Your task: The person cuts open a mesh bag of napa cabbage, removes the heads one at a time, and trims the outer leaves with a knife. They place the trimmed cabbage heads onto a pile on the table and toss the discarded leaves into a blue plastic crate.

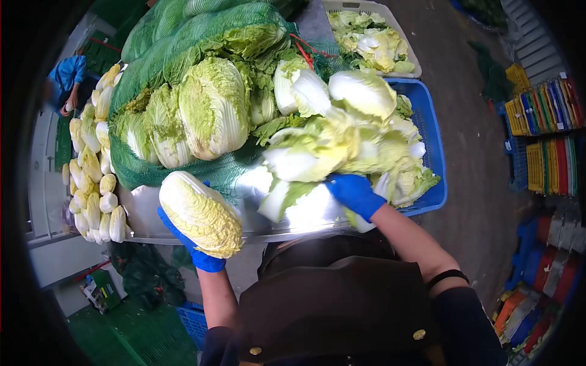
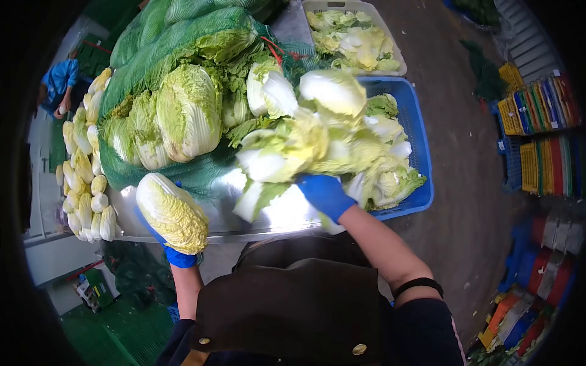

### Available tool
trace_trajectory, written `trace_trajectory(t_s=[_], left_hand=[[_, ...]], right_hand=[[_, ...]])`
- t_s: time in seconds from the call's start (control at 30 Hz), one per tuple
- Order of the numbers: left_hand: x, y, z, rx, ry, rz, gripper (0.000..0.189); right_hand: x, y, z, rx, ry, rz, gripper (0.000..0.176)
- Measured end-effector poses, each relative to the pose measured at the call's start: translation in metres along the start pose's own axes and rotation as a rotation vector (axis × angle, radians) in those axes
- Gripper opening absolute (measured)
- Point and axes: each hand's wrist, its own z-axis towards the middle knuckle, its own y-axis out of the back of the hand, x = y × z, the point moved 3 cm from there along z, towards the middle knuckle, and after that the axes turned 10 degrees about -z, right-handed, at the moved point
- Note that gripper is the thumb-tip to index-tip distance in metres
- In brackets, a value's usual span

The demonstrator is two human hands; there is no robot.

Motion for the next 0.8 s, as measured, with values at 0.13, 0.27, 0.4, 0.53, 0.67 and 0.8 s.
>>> trace_trajectory(t_s=[0.13,0.27,0.4,0.53,0.67,0.8], left_hand=[[-0.003,0.017,-0.013,0.015,0.048,-0.151,0.073],[0.010,0.025,-0.035,0.072,-0.018,-0.027,0.069],[0.013,0.037,-0.038,-0.150,0.040,-0.052,0.064],[0.017,0.012,-0.070,-0.237,0.034,-0.065,0.069],[0.008,0.017,-0.088,-0.316,-0.034,-0.101,0.072],[0.002,0.010,-0.091,-0.255,0.066,-0.371,0.073]], right_hand=[[-0.118,-0.022,-0.007,-0.320,-0.183,-0.088,0.033],[-0.202,-0.005,-0.022,-0.163,-0.274,0.263,0.047],[-0.208,0.036,-0.052,0.098,-0.453,0.125,0.040],[-0.172,0.081,-0.065,-0.102,-0.574,0.140,0.034],[-0.109,0.073,-0.013,-0.329,-0.318,0.458,0.028],[-0.155,-0.014,0.065,-0.232,-0.013,0.111,0.029]])
